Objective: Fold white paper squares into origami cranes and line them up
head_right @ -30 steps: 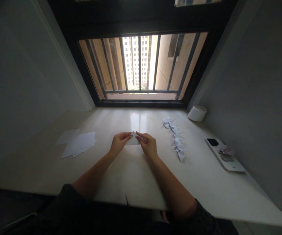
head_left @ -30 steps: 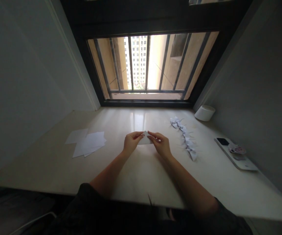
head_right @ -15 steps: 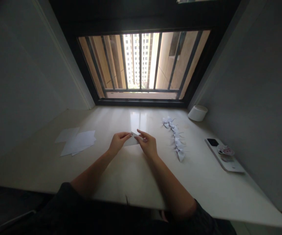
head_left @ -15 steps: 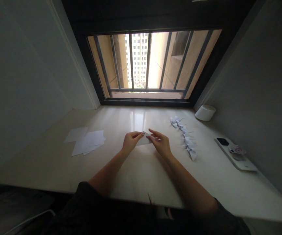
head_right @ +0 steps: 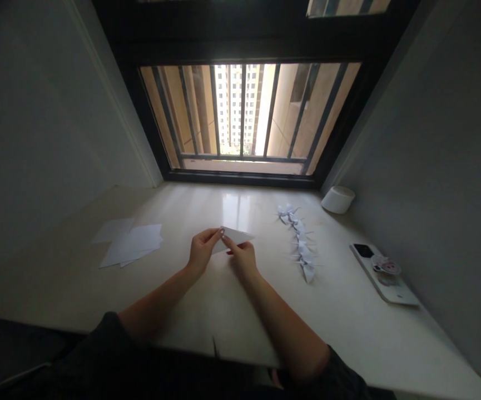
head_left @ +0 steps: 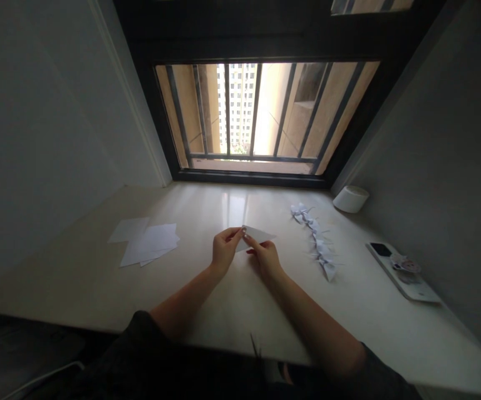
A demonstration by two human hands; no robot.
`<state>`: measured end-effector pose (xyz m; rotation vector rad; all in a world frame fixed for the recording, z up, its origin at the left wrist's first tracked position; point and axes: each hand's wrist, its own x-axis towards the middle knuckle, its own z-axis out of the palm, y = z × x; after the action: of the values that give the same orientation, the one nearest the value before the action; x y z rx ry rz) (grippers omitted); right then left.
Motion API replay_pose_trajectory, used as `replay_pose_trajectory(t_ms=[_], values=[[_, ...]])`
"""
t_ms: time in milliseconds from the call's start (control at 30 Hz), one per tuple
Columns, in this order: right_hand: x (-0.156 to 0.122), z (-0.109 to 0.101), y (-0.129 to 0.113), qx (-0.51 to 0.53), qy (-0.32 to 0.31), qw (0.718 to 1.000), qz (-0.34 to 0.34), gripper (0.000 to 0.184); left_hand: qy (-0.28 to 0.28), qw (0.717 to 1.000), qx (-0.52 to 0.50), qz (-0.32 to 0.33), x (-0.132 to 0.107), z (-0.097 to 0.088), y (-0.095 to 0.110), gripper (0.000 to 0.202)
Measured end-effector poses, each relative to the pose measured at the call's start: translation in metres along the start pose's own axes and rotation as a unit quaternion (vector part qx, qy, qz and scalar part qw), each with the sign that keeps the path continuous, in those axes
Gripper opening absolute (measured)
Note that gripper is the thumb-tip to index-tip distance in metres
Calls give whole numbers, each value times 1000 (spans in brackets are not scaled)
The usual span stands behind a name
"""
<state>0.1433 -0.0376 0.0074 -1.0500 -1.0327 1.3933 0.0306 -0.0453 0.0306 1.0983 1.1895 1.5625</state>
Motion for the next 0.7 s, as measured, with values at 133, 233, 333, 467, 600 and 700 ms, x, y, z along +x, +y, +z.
replay_pose_trajectory(t_ms=[133,233,333,467,600,700], values=[[1,-1,-3,-1,31,999,-11,34,10,1000,-11,-5,-2,1,1,26],[0,0,-10,-16,37,999,-14,31,33,999,-34,-18,-3,2,1,25],[-1,1,-16,-38,32,999,-13,31,56,997,-45,-19,-3,3,2,23],[0,2,-16,-56,49,997,-8,36,66,997,-39,-16,-3,3,3,23],[1,2,-12,-92,68,993,-3,40,69,996,-46,-17,-2,2,3,25],[2,2,-10,-108,61,992,-5,42,69,996,-45,-20,0,2,2,25]])
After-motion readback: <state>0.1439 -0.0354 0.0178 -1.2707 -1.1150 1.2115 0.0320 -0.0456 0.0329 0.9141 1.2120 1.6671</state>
